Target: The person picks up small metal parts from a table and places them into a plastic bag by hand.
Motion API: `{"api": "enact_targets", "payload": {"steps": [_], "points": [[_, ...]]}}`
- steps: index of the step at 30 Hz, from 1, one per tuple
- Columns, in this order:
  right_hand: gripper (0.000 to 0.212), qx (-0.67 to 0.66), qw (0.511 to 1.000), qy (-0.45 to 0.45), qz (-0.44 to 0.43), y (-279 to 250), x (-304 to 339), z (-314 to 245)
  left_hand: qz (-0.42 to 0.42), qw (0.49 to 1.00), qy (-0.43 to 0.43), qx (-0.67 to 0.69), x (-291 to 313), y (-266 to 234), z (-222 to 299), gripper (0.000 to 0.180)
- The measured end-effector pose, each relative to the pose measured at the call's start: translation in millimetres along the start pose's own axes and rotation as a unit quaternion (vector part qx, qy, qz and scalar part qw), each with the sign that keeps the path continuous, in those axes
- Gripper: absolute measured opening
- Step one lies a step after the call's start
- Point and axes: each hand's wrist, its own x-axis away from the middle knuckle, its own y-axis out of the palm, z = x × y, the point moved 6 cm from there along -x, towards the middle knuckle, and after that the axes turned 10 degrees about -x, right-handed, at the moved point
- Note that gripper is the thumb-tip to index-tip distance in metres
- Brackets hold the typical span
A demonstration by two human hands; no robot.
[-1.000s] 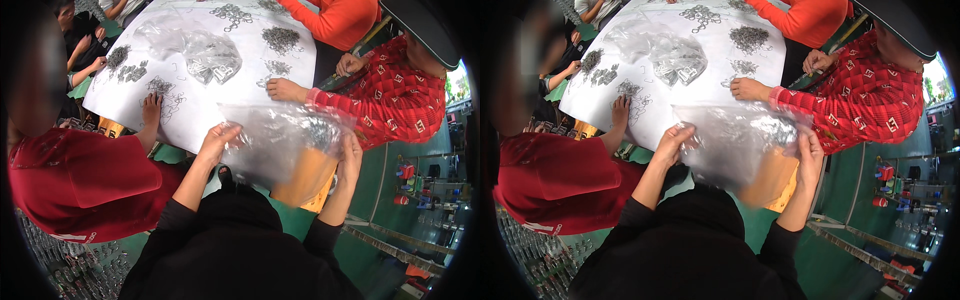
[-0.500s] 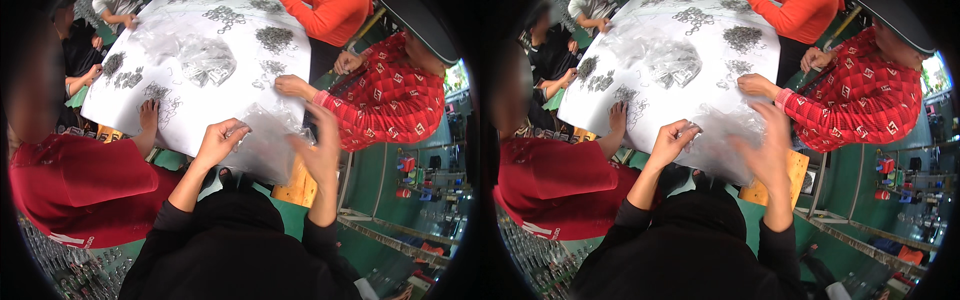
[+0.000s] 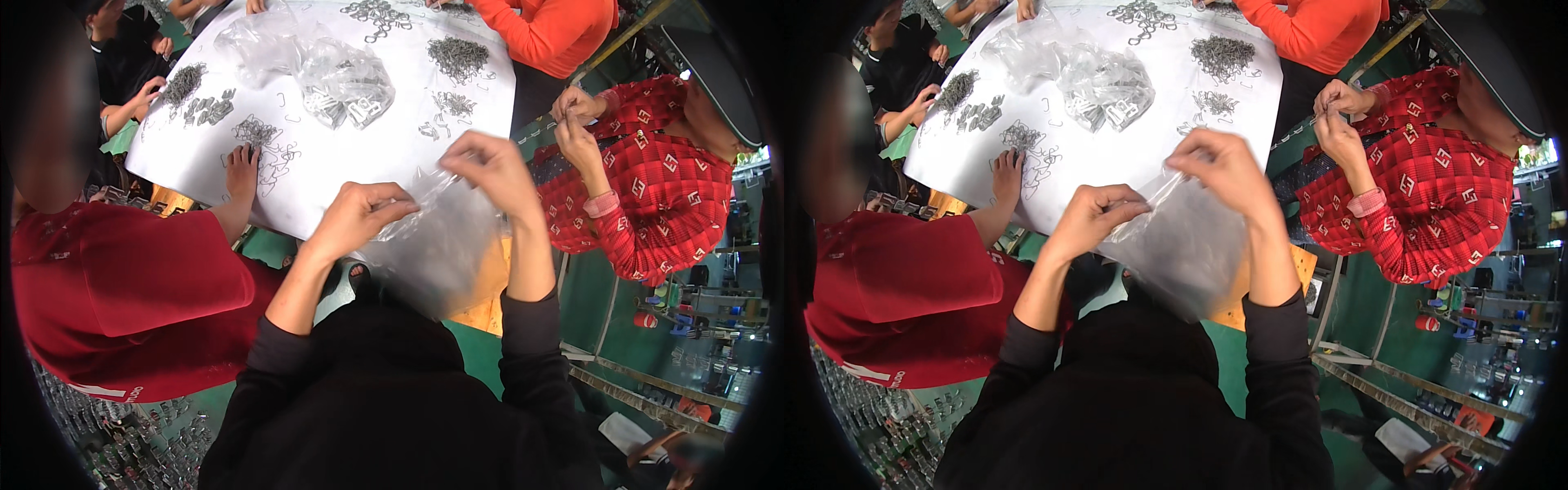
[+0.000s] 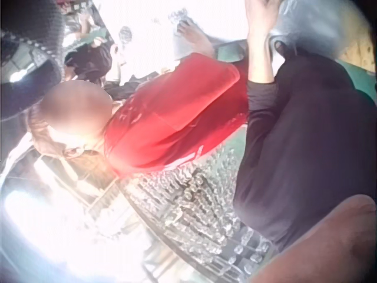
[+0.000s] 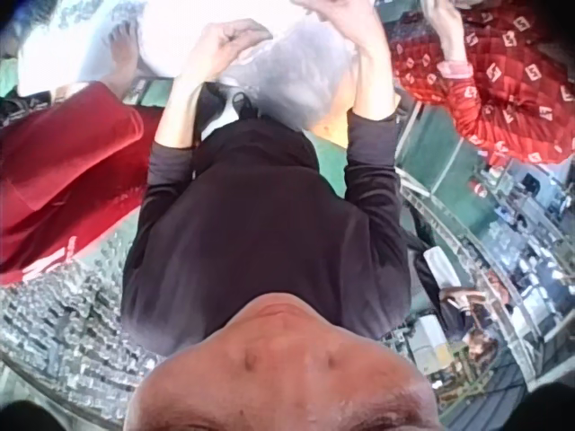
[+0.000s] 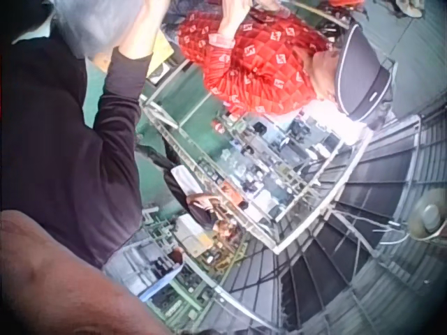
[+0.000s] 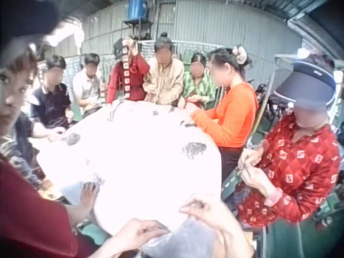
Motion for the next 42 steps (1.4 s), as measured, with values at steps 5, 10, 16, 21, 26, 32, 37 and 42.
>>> {"api": "enact_targets", "payload": {"steps": [5, 10, 16, 21, 26, 32, 37, 42], "points": [[0.012, 0.039, 0.991, 0.009, 0.125, -67.8, 40.6, -2.6, -0.081, 0.991, -0.090, -0.059, 11.1, -18.4, -28.8, 0.004], [0.024, -0.045, 0.985, 0.005, 0.168, -85.4, 104.1, -3.8, -0.077, 0.985, -0.111, 0.111, 24.1, -12.0, -57.4, 0.006], [0.076, -0.169, 0.975, -0.033, 0.139, -69.5, 132.8, 7.2, -0.027, 0.957, -0.084, 0.275, 5.6, -5.4, -59.1, 0.007], [0.071, -0.167, 0.967, 0.146, 0.124, -49.9, 177.9, 66.4, 0.009, 0.961, -0.120, 0.249, -23.9, 0.4, -55.5, 0.007], [0.065, -0.163, 0.976, 0.043, 0.135, -26.8, 201.1, 78.3, 0.006, 0.998, -0.046, 0.050, -47.2, 7.6, -27.8, 0.009], [0.019, -0.149, 0.946, 0.212, 0.194, -5.1, 261.8, 108.3, -0.066, 0.994, 0.040, 0.083, -63.7, 61.3, 47.2, 0.008], [0.012, -0.206, 0.845, 0.045, 0.491, -34.2, 367.4, 79.1, -0.141, 0.979, 0.113, 0.090, -61.1, 128.2, 99.6, 0.009], [0.043, -0.303, 0.718, -0.169, 0.604, -35.3, 450.3, 101.1, -0.133, 0.948, 0.290, -0.026, -36.5, 194.9, 166.5, 0.007]]}}
